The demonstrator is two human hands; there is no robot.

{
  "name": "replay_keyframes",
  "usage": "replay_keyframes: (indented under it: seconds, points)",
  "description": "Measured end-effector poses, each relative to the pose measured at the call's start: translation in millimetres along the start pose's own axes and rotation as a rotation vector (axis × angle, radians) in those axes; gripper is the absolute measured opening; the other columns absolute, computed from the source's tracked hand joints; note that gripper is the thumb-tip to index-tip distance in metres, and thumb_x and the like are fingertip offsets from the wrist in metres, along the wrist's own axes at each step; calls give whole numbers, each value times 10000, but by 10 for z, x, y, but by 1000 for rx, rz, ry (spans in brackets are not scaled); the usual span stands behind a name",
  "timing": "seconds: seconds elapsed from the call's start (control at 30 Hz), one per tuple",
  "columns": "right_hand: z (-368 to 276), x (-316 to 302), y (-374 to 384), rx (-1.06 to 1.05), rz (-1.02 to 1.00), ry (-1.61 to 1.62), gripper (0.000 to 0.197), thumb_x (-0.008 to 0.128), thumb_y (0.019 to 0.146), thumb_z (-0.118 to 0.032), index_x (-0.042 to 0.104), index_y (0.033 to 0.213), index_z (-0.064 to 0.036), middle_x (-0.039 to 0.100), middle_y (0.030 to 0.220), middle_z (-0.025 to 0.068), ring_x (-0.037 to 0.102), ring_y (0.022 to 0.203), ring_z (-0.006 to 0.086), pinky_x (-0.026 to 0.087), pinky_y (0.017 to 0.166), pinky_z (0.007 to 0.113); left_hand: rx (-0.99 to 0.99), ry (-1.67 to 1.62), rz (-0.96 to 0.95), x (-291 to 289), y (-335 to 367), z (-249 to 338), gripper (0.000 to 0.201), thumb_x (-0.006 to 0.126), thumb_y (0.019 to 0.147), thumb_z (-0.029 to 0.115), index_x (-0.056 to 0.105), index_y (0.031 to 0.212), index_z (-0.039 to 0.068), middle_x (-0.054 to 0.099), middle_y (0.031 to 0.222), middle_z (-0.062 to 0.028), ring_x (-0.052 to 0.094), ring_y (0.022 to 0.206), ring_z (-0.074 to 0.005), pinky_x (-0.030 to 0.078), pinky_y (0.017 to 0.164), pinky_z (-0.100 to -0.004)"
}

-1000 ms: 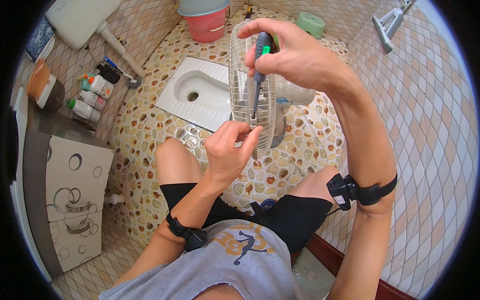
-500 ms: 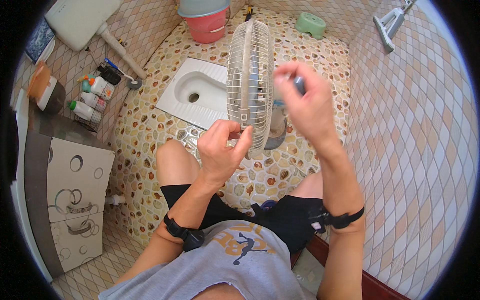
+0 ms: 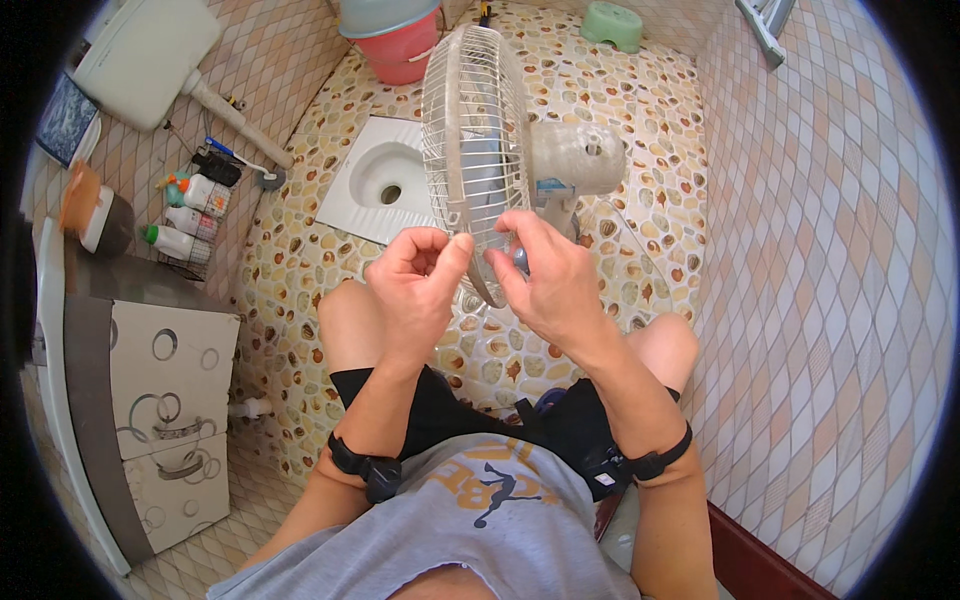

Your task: The person carries a small fan into the bathroom and sits on the floor to disassemble it. Using a screwdriver, they remove the front grille, then detach the fan blades and the central hub. They reattach the blades and hub, then reinstall the front grille.

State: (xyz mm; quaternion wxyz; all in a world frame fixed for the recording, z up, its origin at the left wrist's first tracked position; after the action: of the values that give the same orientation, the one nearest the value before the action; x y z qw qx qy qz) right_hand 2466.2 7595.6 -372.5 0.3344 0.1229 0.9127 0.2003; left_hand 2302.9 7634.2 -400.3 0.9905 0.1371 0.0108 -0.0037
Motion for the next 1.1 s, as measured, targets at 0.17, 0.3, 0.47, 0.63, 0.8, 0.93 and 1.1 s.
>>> replay_keyframes:
  seconds: [0.17,0.3,0.47,0.63,0.8,0.93,1.1]
  points:
    - [9,-7,18,-17,-18,2,308,775,821,-88,622,1087,-66,663,777,90,657,633,207,503,566,314,-171,-178,-13,-22,-18,-223,126,769,884,66,685,900,-27,657,750,26,558,652,-15,445,554,-182]
    - [-34,36,-10,-53,-27,-15,344,775,820,-113,613,1121,-81,688,881,109,680,696,275,526,580,360,-162,-230,44,-65,-25,-261,146,765,892,68,697,971,-35,664,796,19,561,666,-22,449,562,-187]
    - [-161,53,-18,-195,-27,-92,350,774,820,-151,618,1129,-101,683,878,90,680,688,296,534,561,375,-86,-86,-10,-64,-11,-196,190,761,894,69,698,1032,-47,686,850,-35,608,700,-56,494,599,-212]
    - [-139,47,16,-210,-65,-177,332,784,803,-135,646,1100,-79,704,919,102,690,680,250,539,577,337,151,278,119,-303,-16,-89,191,751,887,68,698,1032,-46,690,888,-96,653,723,-108,526,639,-242]
    - [-119,43,37,-167,-9,-87,313,769,824,-171,643,1100,-94,703,913,89,684,663,272,544,567,351,-67,88,-16,-146,-42,-579,153,742,883,66,717,987,-43,697,897,-91,657,760,-124,528,680,-261]
    - [-43,78,55,-103,-25,-68,313,778,824,-166,642,1095,-89,713,950,96,691,660,276,548,561,345,-57,89,-62,21,-114,-711,163,731,881,86,714,967,-52,704,855,-76,639,761,-120,516,705,-271]
    - [-5,107,50,-70,-59,-89,315,801,816,-117,643,1085,-81,712,939,88,668,629,201,524,550,316,-217,-103,32,-156,-74,-1059,172,694,896,123,704,954,-38,682,826,-25,593,765,-88,493,717,-258]
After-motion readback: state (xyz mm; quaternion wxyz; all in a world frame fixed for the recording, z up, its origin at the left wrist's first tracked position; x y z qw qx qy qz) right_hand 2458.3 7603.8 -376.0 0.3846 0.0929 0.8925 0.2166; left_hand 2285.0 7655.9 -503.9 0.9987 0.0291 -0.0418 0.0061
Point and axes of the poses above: each hand's wrist, its own y-axis towards the middle knuckle, its own x-axis out of the palm, z = x × y, the point moved 10 cm from there along y, towards the middle knuckle
